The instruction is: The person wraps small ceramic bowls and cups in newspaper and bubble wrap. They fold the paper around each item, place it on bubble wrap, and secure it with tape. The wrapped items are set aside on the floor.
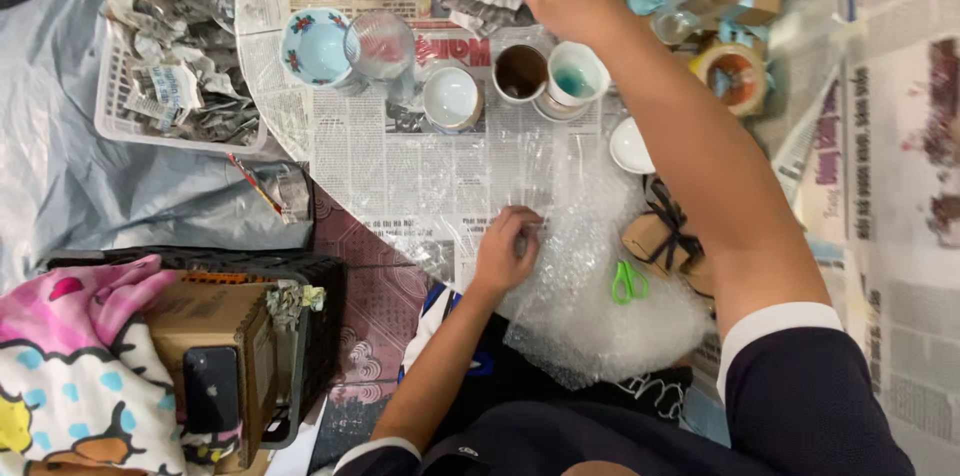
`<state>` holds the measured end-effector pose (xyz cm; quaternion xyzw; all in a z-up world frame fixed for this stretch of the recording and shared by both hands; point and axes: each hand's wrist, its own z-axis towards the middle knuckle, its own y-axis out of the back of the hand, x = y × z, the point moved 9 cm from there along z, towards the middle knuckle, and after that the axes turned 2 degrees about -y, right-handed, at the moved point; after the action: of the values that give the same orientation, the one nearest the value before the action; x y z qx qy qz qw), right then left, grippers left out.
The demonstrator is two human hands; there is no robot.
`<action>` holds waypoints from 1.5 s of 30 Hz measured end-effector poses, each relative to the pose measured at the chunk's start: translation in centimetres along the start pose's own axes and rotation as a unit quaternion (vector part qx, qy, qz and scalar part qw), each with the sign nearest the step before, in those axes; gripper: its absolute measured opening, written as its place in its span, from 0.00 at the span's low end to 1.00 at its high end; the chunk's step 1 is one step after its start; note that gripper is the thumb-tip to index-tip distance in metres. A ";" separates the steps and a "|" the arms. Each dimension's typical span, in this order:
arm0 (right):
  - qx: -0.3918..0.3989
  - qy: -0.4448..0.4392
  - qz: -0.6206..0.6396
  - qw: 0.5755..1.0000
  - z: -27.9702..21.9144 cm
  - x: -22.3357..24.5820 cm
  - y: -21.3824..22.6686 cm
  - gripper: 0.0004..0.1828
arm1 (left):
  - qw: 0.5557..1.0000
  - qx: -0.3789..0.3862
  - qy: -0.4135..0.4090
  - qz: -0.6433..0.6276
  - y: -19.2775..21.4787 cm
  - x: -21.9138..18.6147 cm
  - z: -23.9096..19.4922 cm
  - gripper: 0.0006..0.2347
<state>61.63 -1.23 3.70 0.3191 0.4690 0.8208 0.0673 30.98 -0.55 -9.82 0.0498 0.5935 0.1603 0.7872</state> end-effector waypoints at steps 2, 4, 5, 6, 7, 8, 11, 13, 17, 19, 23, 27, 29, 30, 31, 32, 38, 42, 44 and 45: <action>-0.025 0.018 -0.015 0.999 -1.3 2.2 3.1 0.09 | 1.000 -0.006 -0.004 -0.017 0.1 0.3 -0.3 0.11; -0.060 0.065 -0.066 0.994 -3.1 6.3 6.4 0.09 | 0.999 0.000 -0.018 -0.042 0.0 -0.2 -0.3 0.11; -0.059 0.069 -0.106 0.990 -4.0 8.1 7.8 0.09 | 0.998 0.003 -0.026 -0.052 0.2 -0.6 -0.3 0.11; -0.055 0.071 -0.145 0.985 -5.2 10.2 8.8 0.10 | 0.997 0.011 -0.048 -0.065 0.4 -1.6 -1.0 0.10; -0.061 0.096 -0.178 0.978 -6.8 12.6 9.8 0.08 | 0.994 0.019 -0.070 -0.077 0.7 -2.6 -1.9 0.10; -0.062 0.119 -0.207 0.969 -8.9 14.8 10.7 0.06 | 0.992 0.028 -0.087 -0.089 0.8 -3.6 -2.7 0.10; -0.057 0.161 -0.286 0.943 -15.9 19.9 11.6 0.09 | 0.984 0.054 0.043 -0.167 1.5 -2.8 -5.6 0.14; -0.032 0.183 -0.304 0.934 -20.6 23.1 10.8 0.11 | 0.960 0.092 0.061 -0.259 1.8 -3.1 -6.9 0.20; -0.027 0.133 -0.192 0.972 -29.4 29.6 8.0 0.14 | 0.794 0.001 0.187 -0.578 0.8 -0.5 -10.4 0.32; -0.022 0.074 -0.120 0.990 -33.2 31.1 5.9 0.14 | 0.845 0.031 0.236 -0.480 0.0 1.6 -14.0 0.26; -0.026 -0.055 -0.021 0.998 -38.8 31.2 2.1 0.11 | 0.793 -0.012 0.347 -0.500 -3.2 5.9 -20.9 0.20; 0.022 -0.178 0.087 0.980 -44.1 29.0 -2.3 0.14 | 0.815 0.028 0.300 -0.495 -5.8 7.3 -24.3 0.18; -0.014 -0.216 0.049 0.975 -45.4 27.9 -3.4 0.16 | 0.845 0.059 0.295 -0.443 -6.1 8.1 -23.5 0.18; -0.030 -0.237 0.034 0.971 -46.4 28.0 -3.9 0.16 | 0.859 0.080 0.283 -0.418 -6.3 8.0 -23.4 0.18; -0.040 -0.251 -0.003 0.967 -47.3 28.1 -4.4 0.20 | 0.873 0.101 0.271 -0.394 -6.5 7.8 -23.1 0.18; -0.049 -0.262 -0.037 0.963 -47.7 28.0 -5.1 0.23 | 0.886 0.119 0.258 -0.366 -6.4 7.7 -23.0 0.18; -0.038 -0.250 -0.075 0.965 -49.8 30.7 -8.2 0.27 | 0.836 0.110 0.278 -0.460 -6.1 7.2 -23.1 0.17; -0.008 -0.269 -0.067 0.961 -48.9 29.9 -8.5 0.32 | 0.835 0.206 0.307 -0.408 -5.5 6.0 -22.6 0.18; 0.007 -0.258 -0.095 0.961 -48.5 29.5 -8.9 0.31 | 0.829 0.233 0.328 -0.389 -5.6 6.1 -22.3 0.17; 0.015 -0.253 -0.108 0.961 -48.5 29.5 -9.2 0.31 | 0.823 0.234 0.335 -0.395 -5.6 6.1 -22.4 0.17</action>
<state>8.20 -19.29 -7.45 0.4646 0.4810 0.6940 0.2669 12.29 -6.43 -23.40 -0.0630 0.8091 -0.3013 0.5006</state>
